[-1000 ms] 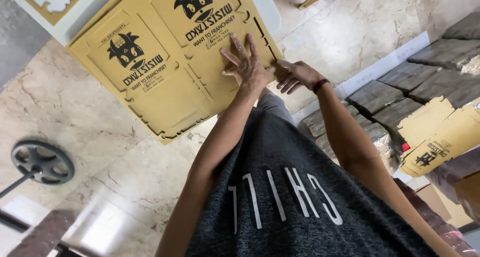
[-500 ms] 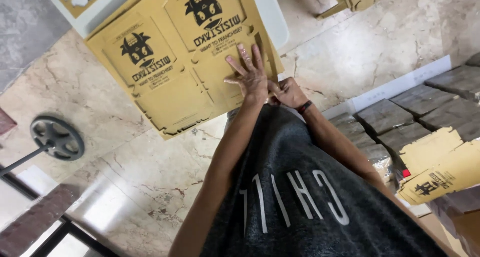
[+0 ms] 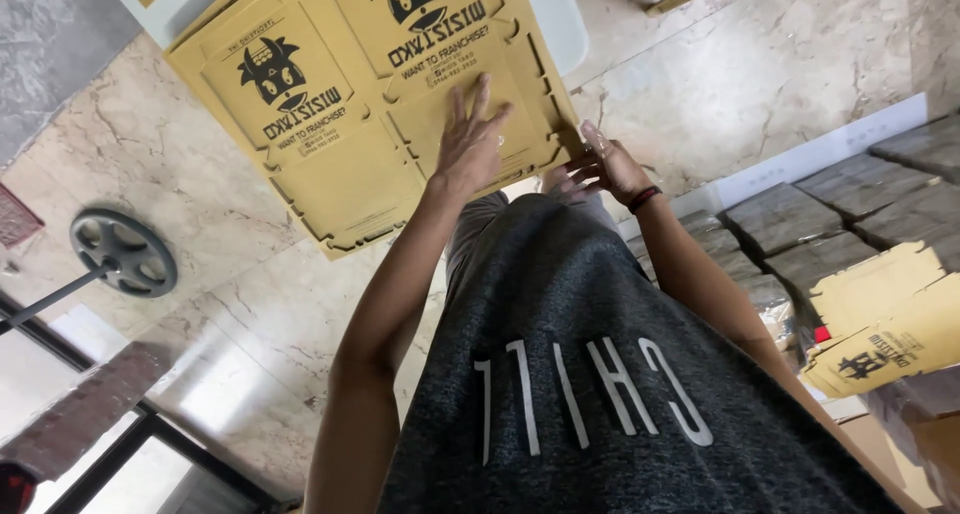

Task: The person assembles flat cardboard boxes by folding the flaps and tucking the tabs into slots to form the box structure. They repeat this process for multiple boxes, stacking the finished ones on a table.

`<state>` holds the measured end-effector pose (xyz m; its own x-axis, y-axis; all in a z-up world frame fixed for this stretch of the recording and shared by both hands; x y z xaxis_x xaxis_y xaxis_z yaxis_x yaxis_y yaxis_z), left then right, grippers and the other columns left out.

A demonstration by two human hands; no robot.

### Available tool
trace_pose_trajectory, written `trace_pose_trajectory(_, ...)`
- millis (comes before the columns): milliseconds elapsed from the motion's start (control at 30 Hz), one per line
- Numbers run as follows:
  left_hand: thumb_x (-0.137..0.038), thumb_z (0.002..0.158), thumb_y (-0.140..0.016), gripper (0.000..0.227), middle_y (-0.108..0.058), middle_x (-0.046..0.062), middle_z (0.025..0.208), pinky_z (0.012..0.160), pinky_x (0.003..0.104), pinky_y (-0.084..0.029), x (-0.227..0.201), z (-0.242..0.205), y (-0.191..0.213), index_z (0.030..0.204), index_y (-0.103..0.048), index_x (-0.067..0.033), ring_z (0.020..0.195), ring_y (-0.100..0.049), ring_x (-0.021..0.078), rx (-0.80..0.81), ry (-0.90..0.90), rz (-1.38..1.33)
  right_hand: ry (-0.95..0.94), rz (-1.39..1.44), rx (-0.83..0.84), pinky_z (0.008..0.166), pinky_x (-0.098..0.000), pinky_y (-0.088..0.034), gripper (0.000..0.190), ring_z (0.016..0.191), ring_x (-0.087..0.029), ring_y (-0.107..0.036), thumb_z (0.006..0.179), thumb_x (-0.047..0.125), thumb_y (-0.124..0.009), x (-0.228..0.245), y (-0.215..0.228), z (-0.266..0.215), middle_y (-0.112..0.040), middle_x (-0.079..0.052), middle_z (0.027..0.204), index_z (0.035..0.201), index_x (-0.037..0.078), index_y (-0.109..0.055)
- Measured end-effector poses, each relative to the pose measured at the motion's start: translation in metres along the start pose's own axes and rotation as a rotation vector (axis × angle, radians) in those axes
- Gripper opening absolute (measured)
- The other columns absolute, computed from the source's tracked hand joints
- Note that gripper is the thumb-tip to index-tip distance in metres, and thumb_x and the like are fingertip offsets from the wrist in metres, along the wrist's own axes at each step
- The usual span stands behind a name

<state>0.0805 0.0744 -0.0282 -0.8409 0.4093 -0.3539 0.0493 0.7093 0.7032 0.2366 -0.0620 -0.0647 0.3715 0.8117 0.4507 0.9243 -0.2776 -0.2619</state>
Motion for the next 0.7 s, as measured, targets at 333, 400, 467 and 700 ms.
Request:
trace_pose_trajectory(333, 0.012, 0.079, -0.064, 0.092, 0.002, 0.011, 0.171, 0.115, 0.079, -0.015, 0.033, -0.025, -0.018, 0.155, -0.045, -0.0337, 0.154, 0.001, 0.0493, 0.185, -0.309, 0.288, 0.055, -0.054, -0.067, 0.07, -0.0319, -0.063, 0.052, 0.083, -0.028, -0.077, 0.096, 0.049, -0.076, -0.051, -0.1, 0.021, -0.076, -0.021, 0.092, 0.101, -0.003, -0.076)
trace_pose_trajectory(400, 0.014, 0.077, -0.065, 0.099, 0.002, 0.01, 0.172, 0.115, 0.081, -0.013, 0.038, -0.027, -0.037, 0.157, -0.04, -0.0382, 0.154, 0.003, 0.0487, 0.213, -0.385, 0.315, 0.046, 0.02, -0.159, 0.069, -0.0344, -0.065, 0.049, 0.08, -0.03, -0.078, 0.097, 0.044, -0.077, -0.066, -0.109, 0.018, -0.075, -0.024, 0.087, 0.095, -0.005, -0.076)
trace_pose_trajectory(467, 0.017, 0.078, -0.065, 0.106, 0.006, 0.015, 0.17, 0.108, 0.089, -0.015, 0.039, -0.018, -0.045, 0.16, -0.032, -0.0428, 0.151, 0.005, 0.0552, 0.251, -0.424, 0.365, 0.142, -0.138, -0.32, 0.055, -0.0291, -0.056, 0.05, 0.063, -0.023, -0.071, 0.098, 0.044, -0.077, -0.046, -0.11, 0.014, -0.072, -0.021, 0.072, 0.08, -0.002, -0.073)
trace_pose_trajectory(700, 0.007, 0.103, -0.044, 0.094, 0.036, 0.004, 0.157, 0.113, 0.086, -0.011, 0.027, -0.035, -0.026, 0.161, -0.002, -0.0546, 0.143, 0.023, 0.0529, 0.343, -0.373, 0.589, 0.38, -0.419, -0.553, 0.045, -0.0233, -0.056, 0.036, 0.049, -0.012, -0.068, 0.106, 0.029, -0.061, -0.033, -0.123, -0.001, -0.076, -0.009, 0.071, 0.088, 0.003, -0.079)
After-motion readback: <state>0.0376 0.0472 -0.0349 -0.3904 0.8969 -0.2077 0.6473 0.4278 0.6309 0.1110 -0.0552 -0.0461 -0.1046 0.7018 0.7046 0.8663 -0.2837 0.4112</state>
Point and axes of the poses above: each hand's wrist, its own z-axis towards the middle knuckle, its own y-axis out of the back of the hand, x = y × z, the point moved 8 cm from there along z, towards the middle knuckle
